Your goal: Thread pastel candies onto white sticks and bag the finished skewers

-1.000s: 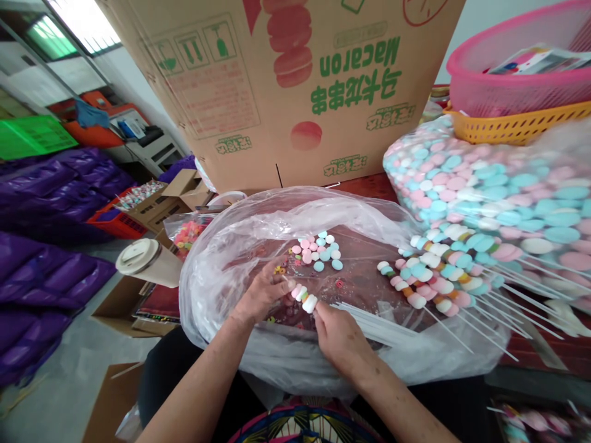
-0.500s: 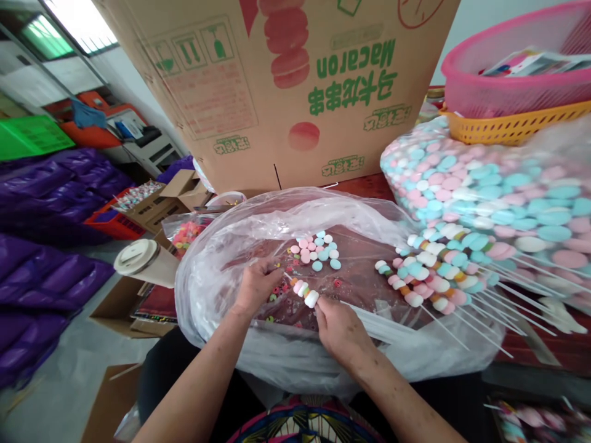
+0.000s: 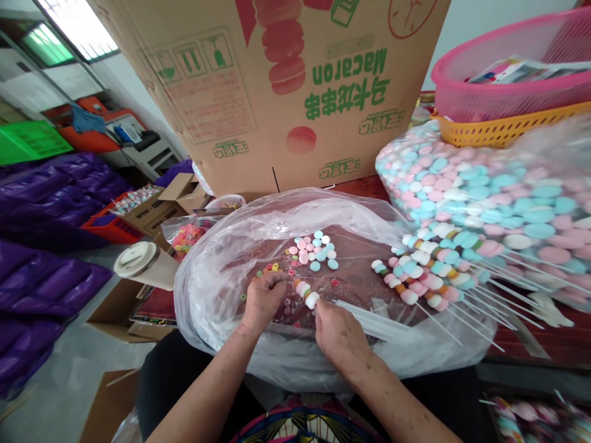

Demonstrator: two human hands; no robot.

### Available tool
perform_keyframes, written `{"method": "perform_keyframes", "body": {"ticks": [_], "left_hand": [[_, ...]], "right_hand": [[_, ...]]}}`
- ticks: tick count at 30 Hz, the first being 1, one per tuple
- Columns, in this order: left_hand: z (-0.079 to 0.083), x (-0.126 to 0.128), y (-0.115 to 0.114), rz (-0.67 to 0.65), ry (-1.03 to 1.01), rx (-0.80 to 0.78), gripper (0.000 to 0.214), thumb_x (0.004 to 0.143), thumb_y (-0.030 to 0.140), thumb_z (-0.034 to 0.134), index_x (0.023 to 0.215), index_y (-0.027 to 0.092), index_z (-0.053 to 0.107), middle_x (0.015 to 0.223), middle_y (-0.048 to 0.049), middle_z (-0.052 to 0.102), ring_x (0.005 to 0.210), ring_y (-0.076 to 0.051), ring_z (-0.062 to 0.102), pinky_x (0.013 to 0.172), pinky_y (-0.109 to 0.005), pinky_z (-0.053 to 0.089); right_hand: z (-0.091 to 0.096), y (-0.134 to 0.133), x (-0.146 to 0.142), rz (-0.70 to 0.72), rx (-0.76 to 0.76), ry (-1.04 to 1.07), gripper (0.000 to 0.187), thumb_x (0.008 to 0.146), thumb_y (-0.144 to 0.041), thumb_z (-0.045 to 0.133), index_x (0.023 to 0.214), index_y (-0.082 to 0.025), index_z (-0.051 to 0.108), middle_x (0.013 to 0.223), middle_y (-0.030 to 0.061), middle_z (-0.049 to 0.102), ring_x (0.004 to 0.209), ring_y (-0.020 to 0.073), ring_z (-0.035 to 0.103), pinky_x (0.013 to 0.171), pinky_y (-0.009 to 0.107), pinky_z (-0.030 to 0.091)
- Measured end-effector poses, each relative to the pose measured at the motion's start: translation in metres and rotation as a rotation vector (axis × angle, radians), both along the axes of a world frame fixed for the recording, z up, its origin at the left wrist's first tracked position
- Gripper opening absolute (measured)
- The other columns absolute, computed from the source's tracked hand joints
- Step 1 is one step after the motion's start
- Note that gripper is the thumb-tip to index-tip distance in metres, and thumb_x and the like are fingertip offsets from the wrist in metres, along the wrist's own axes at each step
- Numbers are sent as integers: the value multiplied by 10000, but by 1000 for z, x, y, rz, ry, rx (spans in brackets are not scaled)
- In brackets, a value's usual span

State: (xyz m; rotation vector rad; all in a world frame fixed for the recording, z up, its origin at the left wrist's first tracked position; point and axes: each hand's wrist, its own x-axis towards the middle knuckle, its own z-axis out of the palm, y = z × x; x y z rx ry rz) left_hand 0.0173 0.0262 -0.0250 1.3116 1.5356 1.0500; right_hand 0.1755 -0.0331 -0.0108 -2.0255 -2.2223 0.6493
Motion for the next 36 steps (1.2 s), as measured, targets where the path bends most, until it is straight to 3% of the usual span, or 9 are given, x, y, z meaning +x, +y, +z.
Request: {"method": "perform_keyframes", "body": {"ticks": [4,7,10,14,23,27,30,33,36], "left_hand": [[8,7,1,-11,-46,-8,147,677,127,565,687,196,694,678,10,678,670,-140,606,684,-250,478],[14,13,2,-24,-341,-145,67,664,186,616,703,171,669,654,5,646,618,-133,592,622,-258,499],[16,16,1,0,-637,-259,226,608,240,723,800,148,649,691,-8,652,608,-128,604,623,-278,524],[11,7,2,95,-832,-287,325,556,209,796,813,144,609,722,-10,661,686,-135,648,678,-268,538],[21,-22,7,-159,-806,-248,504,602,190,798,1063,148,597,824,-37,696,714,-139,656,663,-254,521],[15,-9,-1,-134,-830,-271,560,558,150,818,1071,168,592,759,-8,686,720,-126,650,699,-237,499],[6,8,-5,-70,-939,-343,507,561,239,827,1006,184,591,783,-6,678,717,-123,641,708,-245,498],[6,19,8,-62,-718,-327,432,696,382,722,1055,183,586,868,-44,680,726,-148,639,653,-260,493],[12,24,39,-117,35,-116,307,833,349,551,1069,170,629,913,-70,687,799,-183,646,704,-283,482]], "right_hand": [[-2,1,1,-16,38,20,224,922,-156,373,880,-144,592,813,86,677,748,185,614,586,289,257],[-1,2,-1,-9,45,11,234,919,-153,367,896,-135,599,825,94,680,754,195,618,591,294,267],[2,4,-2,-18,42,3,232,909,-154,374,920,-126,604,842,106,685,754,207,622,583,300,268],[6,5,6,-17,56,28,246,910,-169,365,921,-139,609,795,98,687,730,211,627,592,301,280],[18,-4,12,109,3,12,228,896,-155,370,873,-150,597,781,95,678,720,207,620,578,299,261],[17,-8,2,58,5,6,235,882,-144,376,885,-141,611,788,109,677,720,216,625,580,297,269],[4,-4,-1,19,74,145,284,891,-152,342,914,-127,624,793,111,679,708,201,620,604,285,312],[-8,18,9,-80,131,263,317,906,-216,341,976,-128,638,803,98,682,721,188,609,632,265,349],[-11,55,21,-214,127,232,293,889,-298,412,975,-158,654,829,81,683,748,191,597,643,256,357]]}}
